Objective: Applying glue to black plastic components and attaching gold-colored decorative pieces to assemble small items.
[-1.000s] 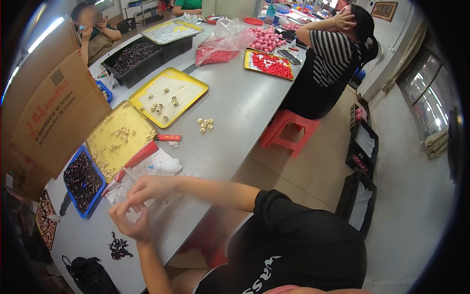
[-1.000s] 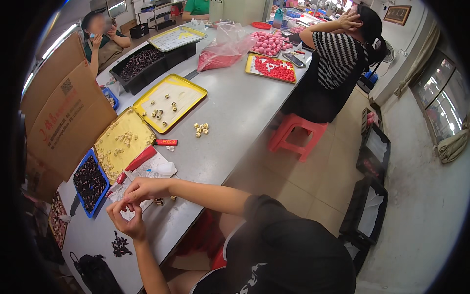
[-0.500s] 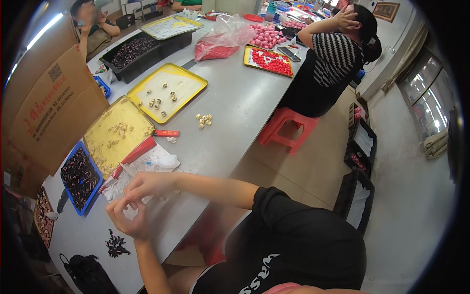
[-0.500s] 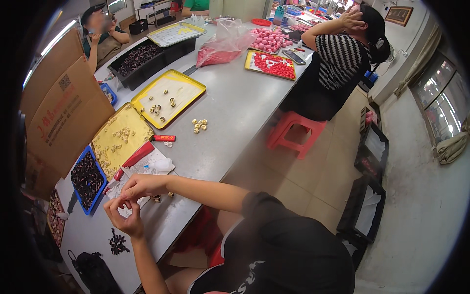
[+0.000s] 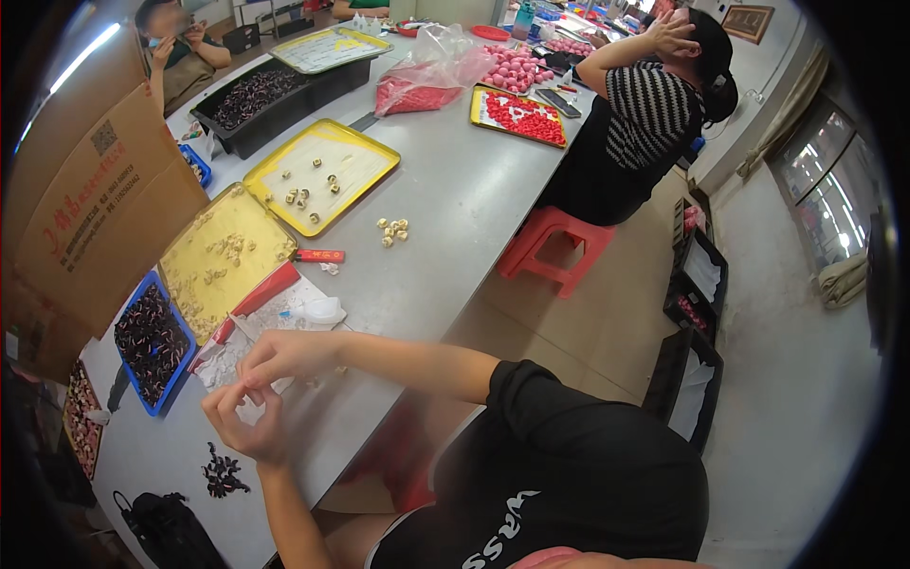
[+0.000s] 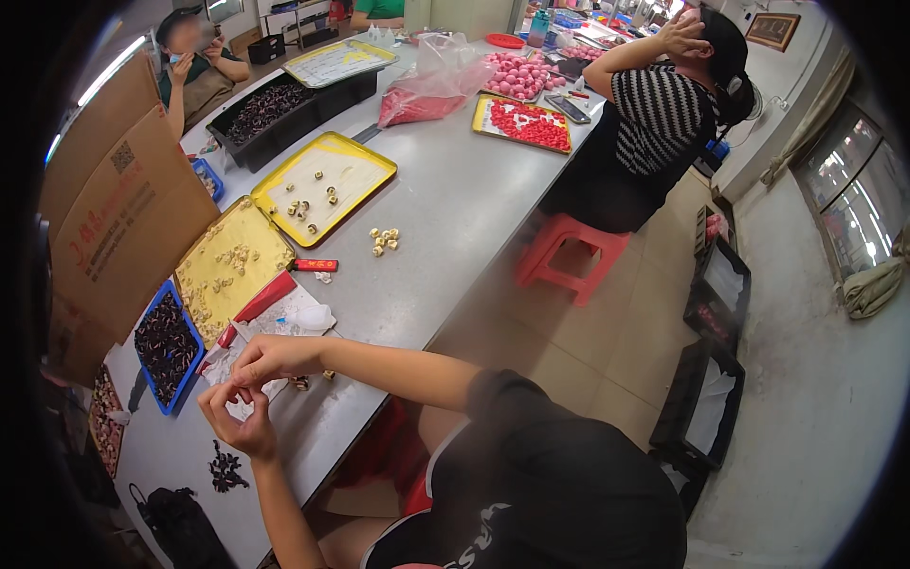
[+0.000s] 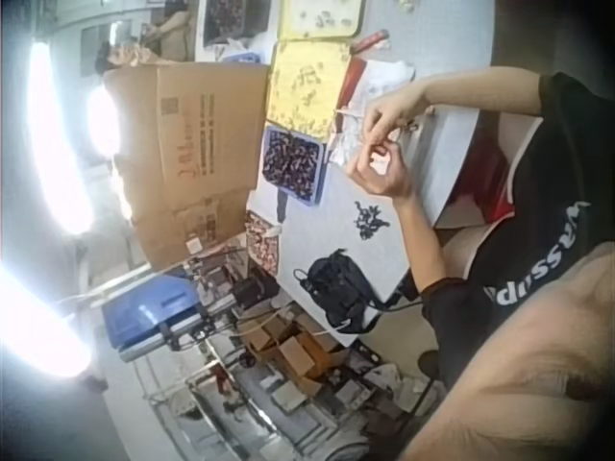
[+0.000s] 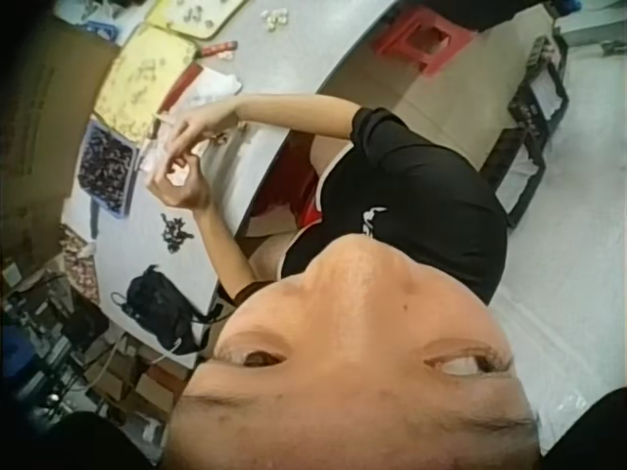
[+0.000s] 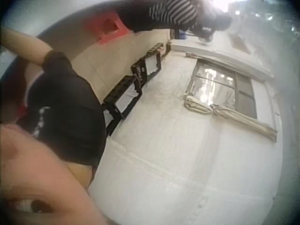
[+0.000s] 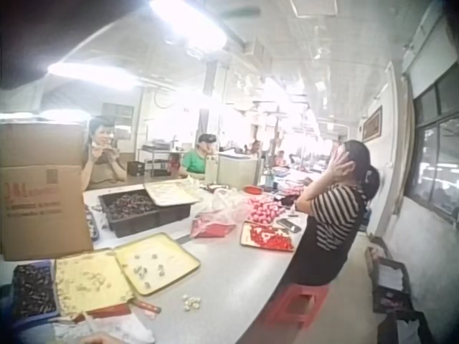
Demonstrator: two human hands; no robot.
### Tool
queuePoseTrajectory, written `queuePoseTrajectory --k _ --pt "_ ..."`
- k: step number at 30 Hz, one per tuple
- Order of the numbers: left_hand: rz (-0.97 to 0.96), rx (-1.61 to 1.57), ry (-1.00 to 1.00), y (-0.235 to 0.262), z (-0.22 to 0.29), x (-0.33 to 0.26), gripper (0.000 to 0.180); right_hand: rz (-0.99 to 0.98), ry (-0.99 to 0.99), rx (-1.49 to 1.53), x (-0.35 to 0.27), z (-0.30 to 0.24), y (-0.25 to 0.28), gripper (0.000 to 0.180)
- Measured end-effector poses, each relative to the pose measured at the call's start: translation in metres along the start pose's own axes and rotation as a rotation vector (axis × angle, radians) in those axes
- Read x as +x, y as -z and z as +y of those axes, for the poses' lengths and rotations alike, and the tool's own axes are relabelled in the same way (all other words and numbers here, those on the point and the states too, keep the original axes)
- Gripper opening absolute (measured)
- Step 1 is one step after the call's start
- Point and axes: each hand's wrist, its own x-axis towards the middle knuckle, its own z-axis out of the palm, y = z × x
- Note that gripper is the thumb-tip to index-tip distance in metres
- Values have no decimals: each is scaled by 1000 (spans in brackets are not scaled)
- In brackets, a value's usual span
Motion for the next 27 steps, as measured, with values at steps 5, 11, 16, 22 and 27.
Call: queuePoseTrajectory --k 5,11,16,22,27 --pt "-5 -4 -2 0 1 1 31 -3 7 1 0 1 0 30" --pt "2 -6 -5 0 0 0 30 -2 -11 47 0 0 -1 30" --pt "5 2 -15 -1 -1 -1 30 -31 25 51 1 3 1 29" --pt "14 26 -45 0 0 0 30 -22 12 44 1 3 0 29" --pt "9 21 -32 0 1 0 30 -9 -9 37 -1 -3 -2 29"
